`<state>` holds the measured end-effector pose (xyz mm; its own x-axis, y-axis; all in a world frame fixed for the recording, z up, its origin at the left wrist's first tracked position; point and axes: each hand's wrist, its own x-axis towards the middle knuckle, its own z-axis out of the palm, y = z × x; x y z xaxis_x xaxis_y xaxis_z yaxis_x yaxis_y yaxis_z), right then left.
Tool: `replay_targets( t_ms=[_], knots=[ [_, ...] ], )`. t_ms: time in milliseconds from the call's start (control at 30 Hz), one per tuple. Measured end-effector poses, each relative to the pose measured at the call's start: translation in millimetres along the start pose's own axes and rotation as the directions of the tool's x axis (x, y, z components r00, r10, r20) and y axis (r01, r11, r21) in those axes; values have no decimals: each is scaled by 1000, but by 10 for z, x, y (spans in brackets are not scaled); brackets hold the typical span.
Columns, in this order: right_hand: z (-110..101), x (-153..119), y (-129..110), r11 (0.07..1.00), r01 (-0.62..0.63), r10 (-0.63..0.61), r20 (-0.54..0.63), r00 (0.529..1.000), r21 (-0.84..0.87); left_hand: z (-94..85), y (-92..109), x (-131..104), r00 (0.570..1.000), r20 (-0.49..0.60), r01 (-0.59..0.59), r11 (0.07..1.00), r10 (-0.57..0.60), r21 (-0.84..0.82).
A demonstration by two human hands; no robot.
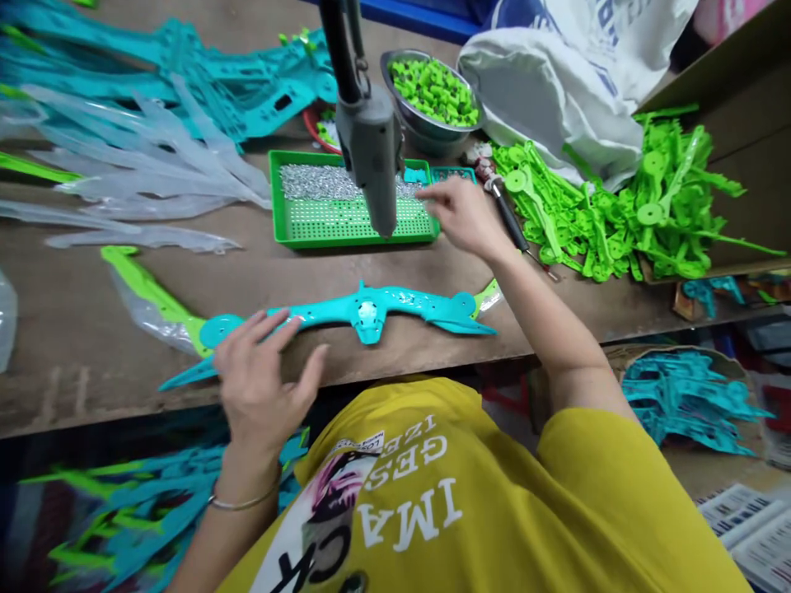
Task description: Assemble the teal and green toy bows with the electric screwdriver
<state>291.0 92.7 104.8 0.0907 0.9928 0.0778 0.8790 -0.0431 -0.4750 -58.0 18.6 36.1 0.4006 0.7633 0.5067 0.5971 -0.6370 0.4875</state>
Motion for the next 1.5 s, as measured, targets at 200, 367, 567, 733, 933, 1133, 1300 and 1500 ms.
replay_targets(
  t_ms=[200,367,567,733,933,1133,1300,1500],
  knots=[
    [199,-900,-236,926,-284,227,234,945,249,356,164,157,972,203,-118,993,120,-22],
    [359,-997,-283,892,-385,342,203,917,237,490,181,113,959,252,-124,992,126,-26],
    [483,-1032,-383,893,-392,383,82,920,222,579,136,52,976,174,-130,991,134,-35],
    [593,-1117,-444,917,-364,369,0,929,164,616,106,31,979,152,-128,990,135,-56],
    [598,-1120,-372,975,-212,209,46,977,68,568,111,57,979,161,-112,991,122,-70],
    [259,-1082,-98,980,-120,89,186,979,162,490,238,429,935,342,-75,995,92,-61],
    [17,-1005,68,990,-102,45,477,878,94,691,386,875,760,635,-143,989,139,-46],
    [-69,-1030,6,998,-51,31,551,834,22,715,565,1003,711,668,-285,958,218,-9]
  ],
)
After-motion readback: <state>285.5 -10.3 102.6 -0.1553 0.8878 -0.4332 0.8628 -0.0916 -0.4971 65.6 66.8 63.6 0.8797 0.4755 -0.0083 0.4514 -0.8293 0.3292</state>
